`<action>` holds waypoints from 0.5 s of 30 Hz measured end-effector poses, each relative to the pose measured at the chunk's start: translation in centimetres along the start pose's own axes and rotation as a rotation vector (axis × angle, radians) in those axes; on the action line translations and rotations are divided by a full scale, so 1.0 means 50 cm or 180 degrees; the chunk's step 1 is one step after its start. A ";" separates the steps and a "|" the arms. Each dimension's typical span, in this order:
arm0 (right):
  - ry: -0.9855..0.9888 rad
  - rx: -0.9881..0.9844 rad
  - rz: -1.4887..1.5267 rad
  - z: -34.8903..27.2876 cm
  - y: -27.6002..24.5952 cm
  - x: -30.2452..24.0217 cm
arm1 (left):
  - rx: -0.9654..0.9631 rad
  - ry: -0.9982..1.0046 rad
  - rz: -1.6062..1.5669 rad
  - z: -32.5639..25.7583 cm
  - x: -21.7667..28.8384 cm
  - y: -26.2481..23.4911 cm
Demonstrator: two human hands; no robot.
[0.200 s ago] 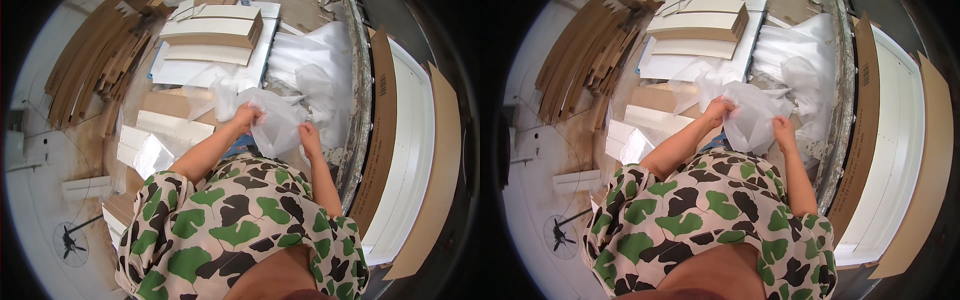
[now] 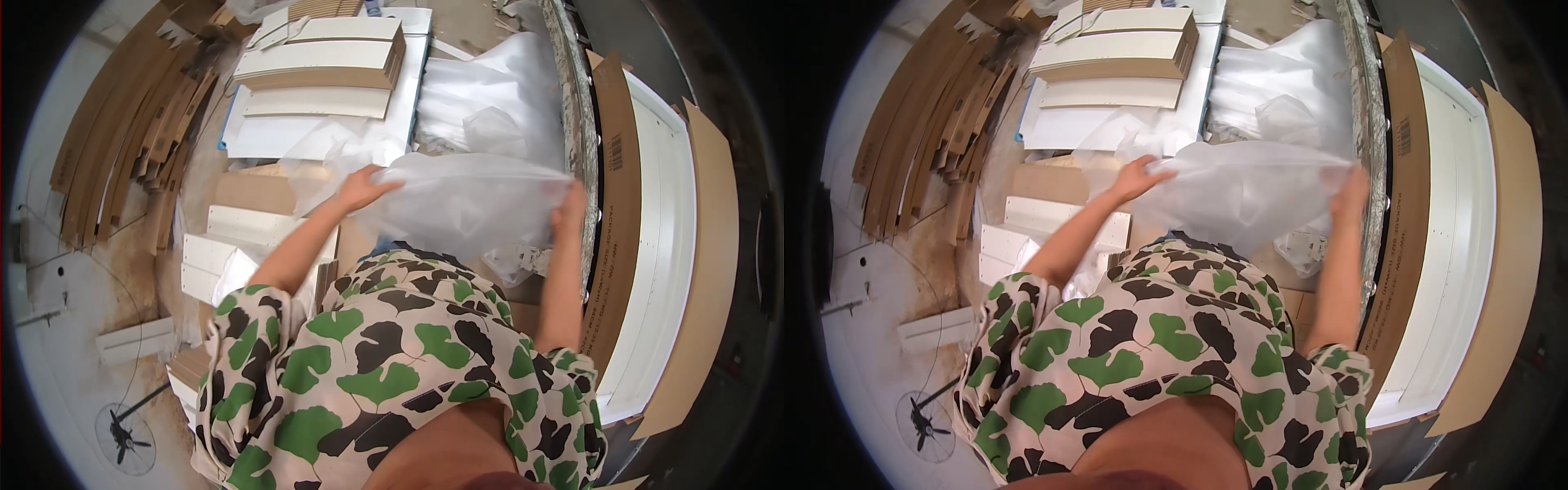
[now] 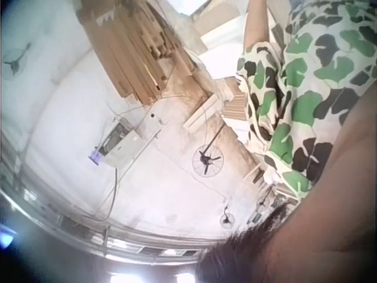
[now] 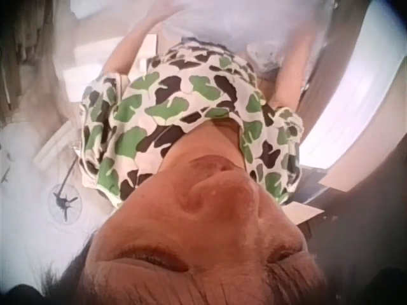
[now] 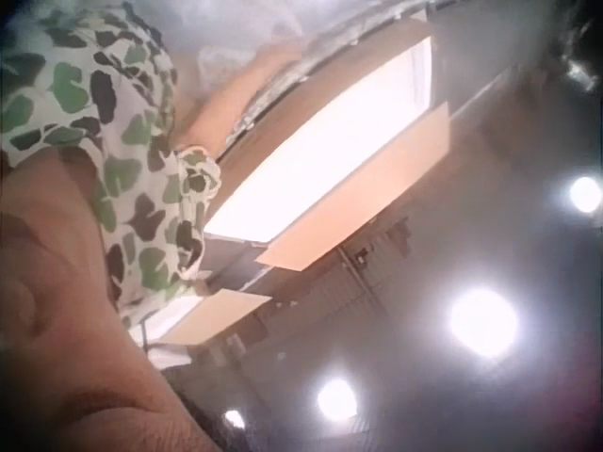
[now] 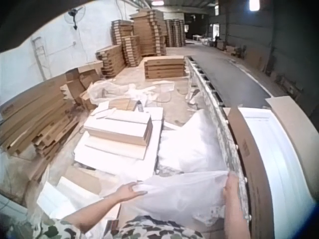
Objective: The person packs furniture components into a box, wrapping white panels with protective foam sheets, placing them inside the cardboard container, and then picking up the box and placing it on a conveyor belt.
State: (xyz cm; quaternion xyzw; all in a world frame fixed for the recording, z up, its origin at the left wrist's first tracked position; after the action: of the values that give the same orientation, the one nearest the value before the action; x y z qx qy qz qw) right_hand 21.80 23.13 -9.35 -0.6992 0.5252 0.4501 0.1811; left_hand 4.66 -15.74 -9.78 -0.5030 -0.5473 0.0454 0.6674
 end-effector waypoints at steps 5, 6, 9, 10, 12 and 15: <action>-0.2458 0.1243 -0.1949 0.017 -0.046 -0.354 | -0.0100 -0.0593 0.2276 -0.021 -0.434 -0.360; -0.2280 0.1687 -0.1915 -0.006 -0.027 -0.423 | 0.0466 -0.1111 0.2452 -0.106 -0.608 -0.513; -0.3570 0.3457 -0.3398 -0.109 -0.082 -0.551 | 0.1097 -0.2529 0.2841 -0.171 -0.598 -0.685; -0.3580 0.3851 -0.3726 -0.120 -0.130 -0.584 | 0.1214 -0.2866 0.2572 -0.153 -0.574 -0.716; -0.3253 0.4286 -0.4546 -0.120 -0.298 -0.659 | 0.1253 -0.2637 0.2150 -0.091 -0.531 -0.734; -0.2870 0.3795 -0.4306 -0.123 -0.293 -0.676 | 0.0650 -0.1073 -0.0430 -0.002 -0.620 -0.739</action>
State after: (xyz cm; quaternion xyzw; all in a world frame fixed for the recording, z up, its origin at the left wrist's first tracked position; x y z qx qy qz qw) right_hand 36.21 43.57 18.39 -0.4103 0.0400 0.1391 0.9004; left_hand -25.68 -52.85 -4.35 -0.3802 -0.6763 0.1393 0.6154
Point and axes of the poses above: each hand's wrist, its own z-axis towards the middle knuckle, its own y-axis out of the palm, x = y × z, the point moved 1 cm from there along z, towards the middle knuckle, and after that the axes turned 11 degrees about y, right-handed, at the moved point
